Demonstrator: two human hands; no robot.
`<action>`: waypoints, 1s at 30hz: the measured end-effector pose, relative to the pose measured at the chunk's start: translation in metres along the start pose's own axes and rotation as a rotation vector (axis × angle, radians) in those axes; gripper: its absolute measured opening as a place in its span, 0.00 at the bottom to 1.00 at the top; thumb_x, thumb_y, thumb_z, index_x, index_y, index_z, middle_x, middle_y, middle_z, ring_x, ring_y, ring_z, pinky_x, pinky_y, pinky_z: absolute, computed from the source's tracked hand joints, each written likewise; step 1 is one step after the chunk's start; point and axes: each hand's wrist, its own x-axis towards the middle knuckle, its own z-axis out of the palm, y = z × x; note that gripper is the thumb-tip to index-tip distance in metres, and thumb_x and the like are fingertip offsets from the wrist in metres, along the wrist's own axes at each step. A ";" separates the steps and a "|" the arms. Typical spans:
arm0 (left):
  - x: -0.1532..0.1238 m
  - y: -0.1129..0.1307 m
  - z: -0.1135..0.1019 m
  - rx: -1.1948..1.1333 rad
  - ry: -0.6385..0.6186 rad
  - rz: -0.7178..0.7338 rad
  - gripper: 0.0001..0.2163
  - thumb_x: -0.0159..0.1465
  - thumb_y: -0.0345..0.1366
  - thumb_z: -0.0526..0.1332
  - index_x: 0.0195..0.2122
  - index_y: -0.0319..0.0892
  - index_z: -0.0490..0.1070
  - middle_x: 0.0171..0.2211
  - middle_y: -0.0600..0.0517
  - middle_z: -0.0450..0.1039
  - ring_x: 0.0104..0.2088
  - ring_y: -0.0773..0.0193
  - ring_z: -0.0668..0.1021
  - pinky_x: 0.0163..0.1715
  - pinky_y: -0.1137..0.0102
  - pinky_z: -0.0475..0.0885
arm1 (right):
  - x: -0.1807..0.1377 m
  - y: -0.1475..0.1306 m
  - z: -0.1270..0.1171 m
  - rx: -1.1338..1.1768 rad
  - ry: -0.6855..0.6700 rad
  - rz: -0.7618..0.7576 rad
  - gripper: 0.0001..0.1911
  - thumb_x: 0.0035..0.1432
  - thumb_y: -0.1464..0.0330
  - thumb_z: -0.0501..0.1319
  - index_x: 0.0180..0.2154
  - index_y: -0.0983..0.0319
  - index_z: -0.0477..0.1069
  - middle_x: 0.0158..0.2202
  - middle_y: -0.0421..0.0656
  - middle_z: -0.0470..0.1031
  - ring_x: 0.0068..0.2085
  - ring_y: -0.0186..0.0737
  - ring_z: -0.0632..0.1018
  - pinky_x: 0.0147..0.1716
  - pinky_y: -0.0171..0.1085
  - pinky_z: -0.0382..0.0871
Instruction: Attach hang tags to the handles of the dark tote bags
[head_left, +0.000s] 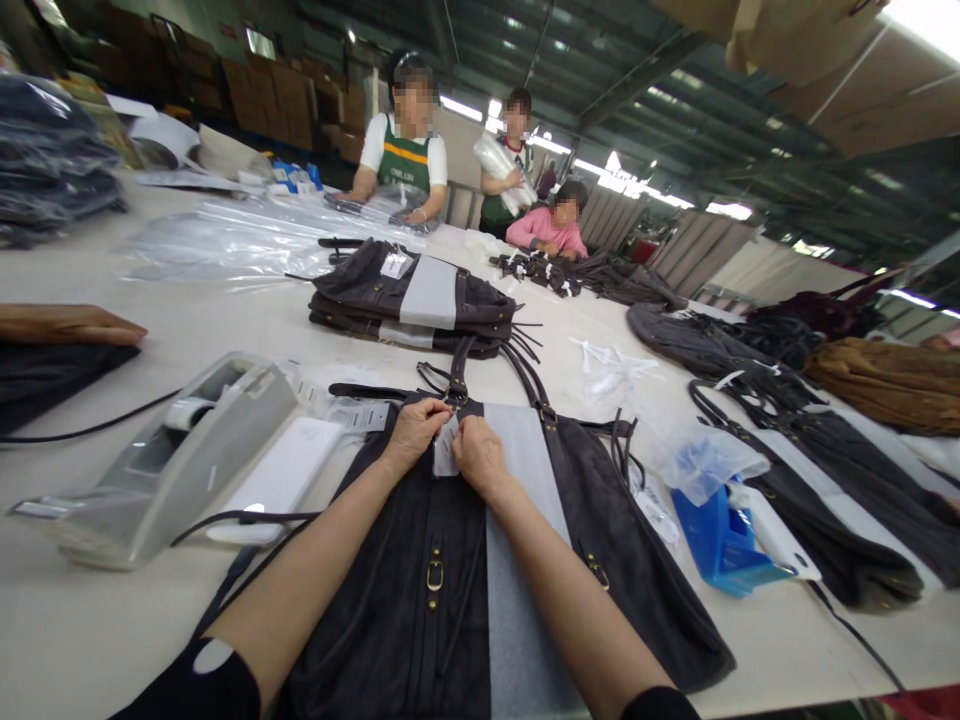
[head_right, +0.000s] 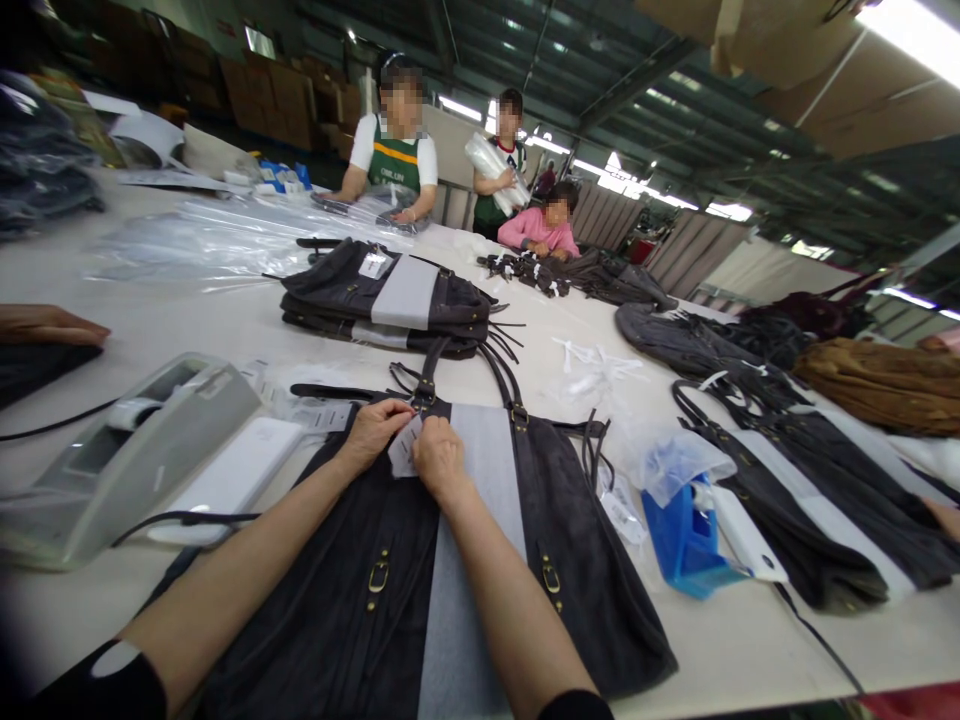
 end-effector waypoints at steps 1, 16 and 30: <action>0.001 -0.002 0.001 -0.027 0.040 -0.018 0.09 0.52 0.37 0.57 0.29 0.38 0.72 0.25 0.53 0.72 0.25 0.68 0.72 0.25 0.75 0.66 | 0.000 -0.001 0.000 -0.039 0.000 -0.022 0.07 0.58 0.73 0.49 0.39 0.66 0.63 0.38 0.48 0.69 0.39 0.40 0.71 0.35 0.35 0.63; 0.000 -0.003 -0.006 0.187 -0.165 0.078 0.07 0.52 0.36 0.56 0.26 0.40 0.71 0.25 0.54 0.71 0.28 0.67 0.72 0.30 0.73 0.64 | 0.002 0.008 0.016 0.257 0.178 -0.005 0.05 0.55 0.74 0.51 0.33 0.64 0.64 0.32 0.44 0.70 0.34 0.38 0.71 0.33 0.34 0.63; 0.003 -0.004 -0.004 0.322 -0.183 0.055 0.08 0.54 0.36 0.53 0.29 0.40 0.69 0.27 0.53 0.72 0.29 0.66 0.72 0.30 0.73 0.64 | 0.010 0.011 0.025 0.974 0.234 0.187 0.05 0.51 0.68 0.54 0.32 0.61 0.64 0.27 0.38 0.70 0.27 0.34 0.71 0.31 0.35 0.66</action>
